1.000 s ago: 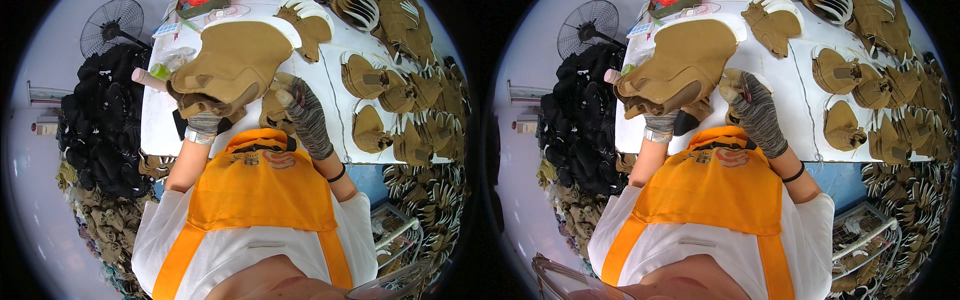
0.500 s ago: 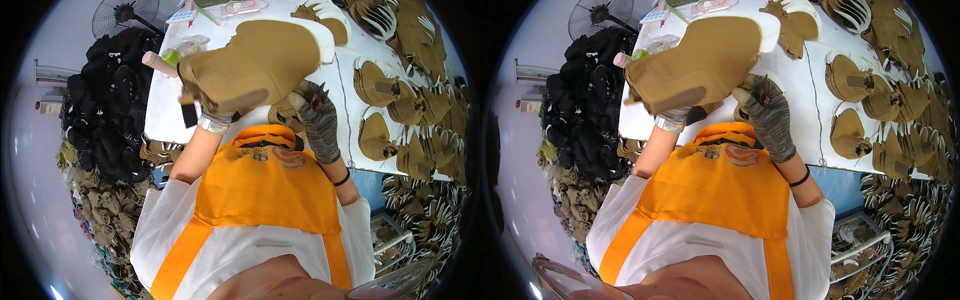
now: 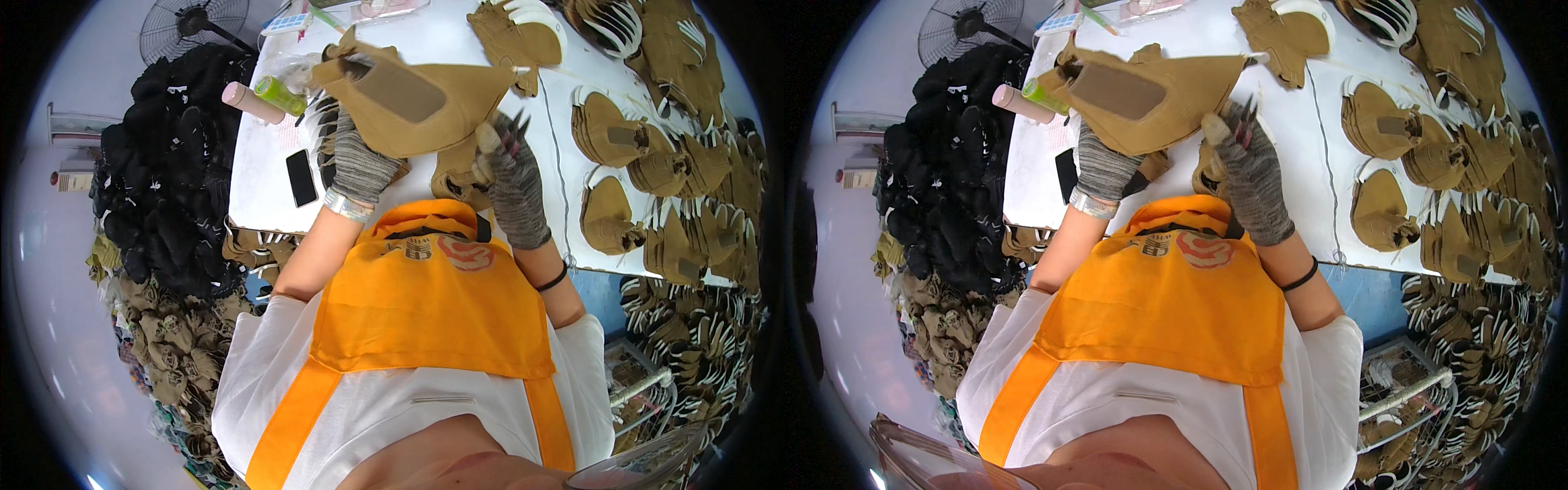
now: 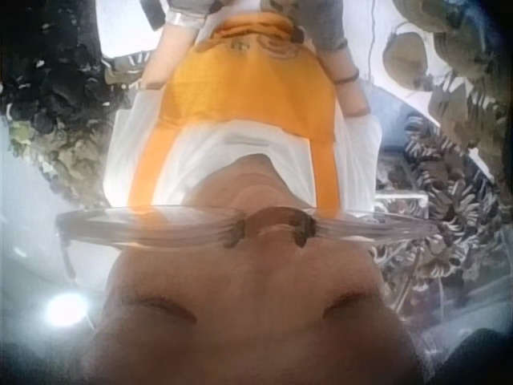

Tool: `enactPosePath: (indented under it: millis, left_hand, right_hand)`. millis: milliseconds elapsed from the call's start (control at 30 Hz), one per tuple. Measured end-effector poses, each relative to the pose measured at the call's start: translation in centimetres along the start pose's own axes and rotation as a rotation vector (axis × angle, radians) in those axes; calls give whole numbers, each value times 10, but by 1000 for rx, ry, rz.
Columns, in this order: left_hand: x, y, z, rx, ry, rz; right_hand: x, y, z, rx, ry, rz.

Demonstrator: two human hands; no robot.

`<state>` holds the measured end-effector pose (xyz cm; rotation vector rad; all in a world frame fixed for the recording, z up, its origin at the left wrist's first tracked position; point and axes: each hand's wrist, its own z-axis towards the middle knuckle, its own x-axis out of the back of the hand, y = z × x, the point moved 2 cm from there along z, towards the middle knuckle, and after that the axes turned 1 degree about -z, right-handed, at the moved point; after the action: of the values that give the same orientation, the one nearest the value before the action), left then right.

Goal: The person uses snippers to trim excess threads and material from several brown shoe upper components on a white table.

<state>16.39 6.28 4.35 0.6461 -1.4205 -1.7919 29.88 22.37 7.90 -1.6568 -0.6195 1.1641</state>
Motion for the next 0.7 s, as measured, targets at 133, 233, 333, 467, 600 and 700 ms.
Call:
enactPosePath:
  millis: [133, 233, 333, 467, 600, 700]
  left_hand:
    - [-19, 6, 2, 200, -99, -747]
    - [-31, -2, -5, 516, -122, -1586]
    - [-42, -30, -25, 689, -79, -1468]
    - [-45, -75, -54, 781, -57, -1285]
    - [-33, -121, -79, 868, -56, -826]
    - [-39, -113, -81, 875, -50, -625]
  right_hand:
    - [24, 10, 23, -162, 42, 214]
    - [40, 9, 26, -193, 89, 243]
    - [82, 59, 20, -253, 141, 154]
    - [111, 112, -3, -249, 189, -74]
    - [155, 146, -16, -102, 95, -646]
    - [157, 146, -14, -130, 133, -400]
